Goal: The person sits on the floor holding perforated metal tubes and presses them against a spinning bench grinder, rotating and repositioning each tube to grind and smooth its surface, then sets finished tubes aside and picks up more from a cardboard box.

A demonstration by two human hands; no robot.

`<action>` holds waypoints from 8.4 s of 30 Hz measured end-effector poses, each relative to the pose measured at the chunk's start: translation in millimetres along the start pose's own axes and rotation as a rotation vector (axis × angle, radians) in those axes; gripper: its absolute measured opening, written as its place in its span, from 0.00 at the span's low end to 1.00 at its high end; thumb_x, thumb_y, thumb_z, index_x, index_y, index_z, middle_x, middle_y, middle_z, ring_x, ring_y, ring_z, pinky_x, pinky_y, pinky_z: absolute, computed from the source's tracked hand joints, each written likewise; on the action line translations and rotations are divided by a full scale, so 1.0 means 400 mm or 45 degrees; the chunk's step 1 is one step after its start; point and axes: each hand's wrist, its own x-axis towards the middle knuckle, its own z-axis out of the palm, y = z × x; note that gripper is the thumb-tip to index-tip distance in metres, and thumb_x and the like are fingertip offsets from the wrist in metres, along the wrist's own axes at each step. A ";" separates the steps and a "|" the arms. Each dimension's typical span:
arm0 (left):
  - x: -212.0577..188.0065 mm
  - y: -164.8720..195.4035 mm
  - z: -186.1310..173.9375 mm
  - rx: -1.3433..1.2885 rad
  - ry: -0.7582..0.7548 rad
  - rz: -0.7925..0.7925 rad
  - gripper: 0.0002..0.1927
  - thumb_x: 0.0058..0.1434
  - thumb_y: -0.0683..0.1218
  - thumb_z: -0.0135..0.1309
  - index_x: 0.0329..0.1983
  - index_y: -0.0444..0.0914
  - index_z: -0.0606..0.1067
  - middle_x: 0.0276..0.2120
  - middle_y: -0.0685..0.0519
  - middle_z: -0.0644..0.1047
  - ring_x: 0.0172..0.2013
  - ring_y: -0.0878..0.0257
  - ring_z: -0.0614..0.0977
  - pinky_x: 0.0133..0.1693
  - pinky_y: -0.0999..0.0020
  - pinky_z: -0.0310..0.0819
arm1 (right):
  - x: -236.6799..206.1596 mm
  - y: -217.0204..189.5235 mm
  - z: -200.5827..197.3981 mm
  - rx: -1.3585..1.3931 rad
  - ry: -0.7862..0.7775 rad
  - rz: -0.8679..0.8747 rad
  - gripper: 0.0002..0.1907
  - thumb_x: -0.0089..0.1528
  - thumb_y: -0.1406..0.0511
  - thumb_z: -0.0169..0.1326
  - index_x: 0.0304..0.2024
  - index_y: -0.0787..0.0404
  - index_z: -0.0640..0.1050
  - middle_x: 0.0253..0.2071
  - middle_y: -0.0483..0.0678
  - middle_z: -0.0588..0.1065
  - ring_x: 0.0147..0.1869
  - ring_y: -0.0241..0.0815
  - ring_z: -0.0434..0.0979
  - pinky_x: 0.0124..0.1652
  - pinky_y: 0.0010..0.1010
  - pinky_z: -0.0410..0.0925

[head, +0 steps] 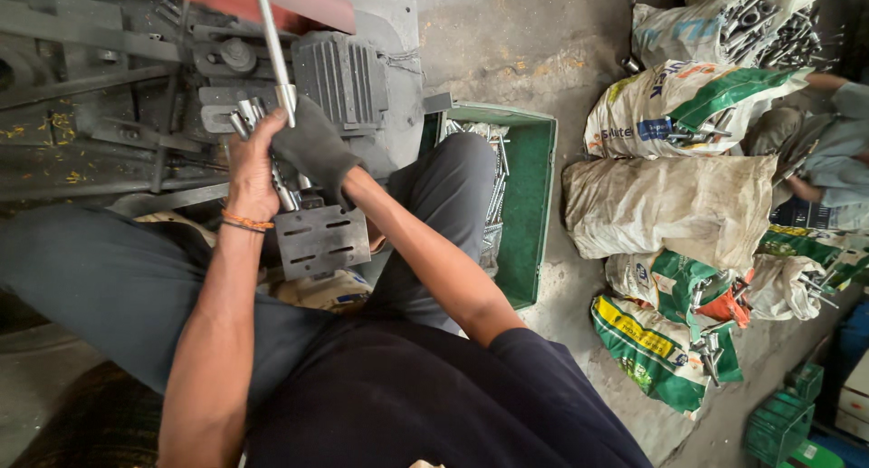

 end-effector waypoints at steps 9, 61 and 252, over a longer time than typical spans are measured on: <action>-0.007 0.017 0.001 -0.024 0.006 0.009 0.16 0.60 0.49 0.66 0.45 0.35 0.80 0.39 0.53 0.82 0.36 0.65 0.84 0.41 0.70 0.80 | 0.001 -0.010 0.008 0.071 0.037 -0.027 0.16 0.59 0.60 0.54 0.38 0.69 0.73 0.27 0.56 0.75 0.32 0.42 0.74 0.34 0.40 0.71; 0.109 0.033 0.069 0.059 0.115 0.122 0.20 0.57 0.50 0.67 0.45 0.30 0.81 0.40 0.50 0.83 0.37 0.63 0.85 0.41 0.68 0.81 | 0.140 0.016 -0.048 0.532 -0.245 0.128 0.09 0.60 0.68 0.52 0.32 0.71 0.72 0.21 0.51 0.74 0.18 0.39 0.73 0.18 0.33 0.67; -0.137 -0.010 0.094 0.460 0.305 0.233 0.13 0.61 0.47 0.68 0.35 0.40 0.73 0.25 0.60 0.73 0.17 0.72 0.69 0.19 0.75 0.65 | -0.012 0.075 -0.160 0.485 -0.818 -0.177 0.12 0.67 0.61 0.49 0.34 0.63 0.74 0.17 0.41 0.67 0.18 0.33 0.68 0.21 0.28 0.66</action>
